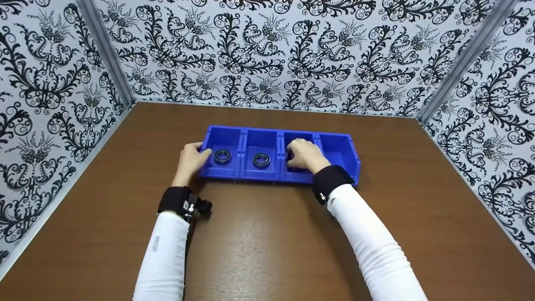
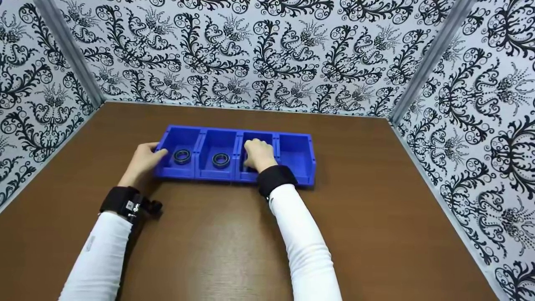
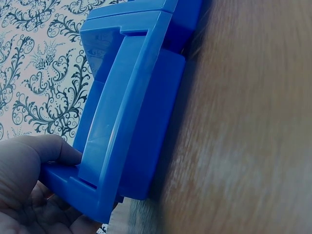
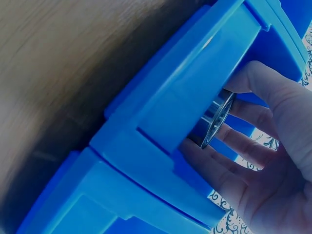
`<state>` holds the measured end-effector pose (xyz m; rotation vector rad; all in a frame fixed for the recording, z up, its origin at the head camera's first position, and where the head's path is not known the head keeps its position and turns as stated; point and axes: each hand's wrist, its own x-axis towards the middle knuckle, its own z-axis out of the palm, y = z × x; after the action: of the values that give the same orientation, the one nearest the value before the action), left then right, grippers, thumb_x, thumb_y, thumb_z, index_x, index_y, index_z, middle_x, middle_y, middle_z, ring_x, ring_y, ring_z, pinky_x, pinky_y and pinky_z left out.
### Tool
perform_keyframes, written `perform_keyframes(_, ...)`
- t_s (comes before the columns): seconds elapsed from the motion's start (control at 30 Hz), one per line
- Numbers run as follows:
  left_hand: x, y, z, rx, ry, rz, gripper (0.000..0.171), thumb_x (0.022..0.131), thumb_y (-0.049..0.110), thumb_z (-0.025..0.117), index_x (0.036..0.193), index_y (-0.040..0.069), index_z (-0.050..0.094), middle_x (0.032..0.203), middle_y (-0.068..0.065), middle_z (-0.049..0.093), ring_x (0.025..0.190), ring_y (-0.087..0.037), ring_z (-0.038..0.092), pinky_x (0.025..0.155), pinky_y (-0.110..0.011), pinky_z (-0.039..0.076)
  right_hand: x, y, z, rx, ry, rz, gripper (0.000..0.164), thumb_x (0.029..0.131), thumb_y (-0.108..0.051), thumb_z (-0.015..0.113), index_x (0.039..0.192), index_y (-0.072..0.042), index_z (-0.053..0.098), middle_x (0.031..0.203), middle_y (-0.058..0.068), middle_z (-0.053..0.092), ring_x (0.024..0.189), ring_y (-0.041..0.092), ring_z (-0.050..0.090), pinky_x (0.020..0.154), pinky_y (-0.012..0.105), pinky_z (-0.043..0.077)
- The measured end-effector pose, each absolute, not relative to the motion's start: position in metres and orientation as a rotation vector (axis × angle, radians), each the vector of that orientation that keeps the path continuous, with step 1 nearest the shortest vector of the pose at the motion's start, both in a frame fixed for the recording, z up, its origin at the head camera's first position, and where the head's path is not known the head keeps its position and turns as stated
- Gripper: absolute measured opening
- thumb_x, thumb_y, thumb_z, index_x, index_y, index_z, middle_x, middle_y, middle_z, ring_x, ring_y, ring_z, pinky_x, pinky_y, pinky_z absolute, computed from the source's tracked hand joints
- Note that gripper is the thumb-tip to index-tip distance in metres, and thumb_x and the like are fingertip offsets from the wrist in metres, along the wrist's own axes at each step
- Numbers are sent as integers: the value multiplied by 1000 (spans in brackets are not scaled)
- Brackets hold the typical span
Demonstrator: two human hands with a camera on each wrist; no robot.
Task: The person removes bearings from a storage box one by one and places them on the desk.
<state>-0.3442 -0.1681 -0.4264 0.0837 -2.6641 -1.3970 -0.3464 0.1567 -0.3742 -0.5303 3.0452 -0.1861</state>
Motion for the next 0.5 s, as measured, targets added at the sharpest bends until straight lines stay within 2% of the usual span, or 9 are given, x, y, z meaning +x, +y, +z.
perform_keyframes(0.2, -344, -168, -425, 84, -2653, -1379, 42, 93, 15, 56, 129, -3, 68, 123, -26, 72, 103, -29, 64, 96, -44, 52, -346, 158, -370, -531, 3043, -197, 37, 79, -18, 70, 114, -5, 75, 124, 20, 70, 117, 39, 65, 98, 55, 54)
perform_keyframes(0.5, -343, -167, -424, 84, -2650, -1392, 42, 93, 15, 56, 129, -3, 68, 124, -25, 71, 103, -29, 63, 97, -44, 51, -347, 162, -367, -537, 3039, -215, 45, 80, -19, 70, 122, -3, 72, 129, 21, 69, 120, 38, 65, 102, 54, 53)
